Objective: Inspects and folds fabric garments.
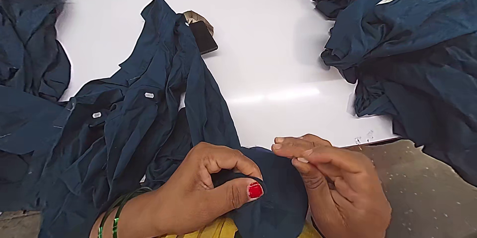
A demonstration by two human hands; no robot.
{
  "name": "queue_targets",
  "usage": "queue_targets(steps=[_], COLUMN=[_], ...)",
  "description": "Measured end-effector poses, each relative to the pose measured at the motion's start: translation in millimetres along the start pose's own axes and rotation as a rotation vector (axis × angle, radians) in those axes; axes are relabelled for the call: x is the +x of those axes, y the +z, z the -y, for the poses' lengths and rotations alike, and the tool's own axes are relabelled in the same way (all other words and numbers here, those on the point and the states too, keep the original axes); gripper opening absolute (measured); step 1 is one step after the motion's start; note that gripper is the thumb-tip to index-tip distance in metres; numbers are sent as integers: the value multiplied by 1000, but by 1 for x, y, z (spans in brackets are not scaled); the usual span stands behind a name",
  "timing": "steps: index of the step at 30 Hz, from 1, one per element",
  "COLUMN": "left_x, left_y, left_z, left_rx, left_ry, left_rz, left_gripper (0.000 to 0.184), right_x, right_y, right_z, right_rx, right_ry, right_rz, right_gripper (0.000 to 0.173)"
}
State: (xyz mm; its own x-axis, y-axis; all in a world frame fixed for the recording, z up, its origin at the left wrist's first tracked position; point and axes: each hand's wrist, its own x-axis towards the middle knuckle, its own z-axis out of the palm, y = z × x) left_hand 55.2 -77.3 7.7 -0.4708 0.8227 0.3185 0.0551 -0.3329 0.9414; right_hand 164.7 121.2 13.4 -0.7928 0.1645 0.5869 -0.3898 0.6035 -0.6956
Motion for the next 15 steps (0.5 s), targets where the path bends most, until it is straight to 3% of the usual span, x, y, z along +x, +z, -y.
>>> queue_targets(steps=[7, 15], left_x=[-3, -4], left_y=[0, -1], left_z=[-1, 1], left_rx=[-13, -17], left_ry=[8, -9], left_rz=[-18, -7], left_gripper=[21, 19], right_x=[2, 2], right_y=[8, 8], right_z=[11, 13], right_rx=[91, 96], right_ry=[-114, -214], right_rz=[149, 176], right_gripper=[8, 4])
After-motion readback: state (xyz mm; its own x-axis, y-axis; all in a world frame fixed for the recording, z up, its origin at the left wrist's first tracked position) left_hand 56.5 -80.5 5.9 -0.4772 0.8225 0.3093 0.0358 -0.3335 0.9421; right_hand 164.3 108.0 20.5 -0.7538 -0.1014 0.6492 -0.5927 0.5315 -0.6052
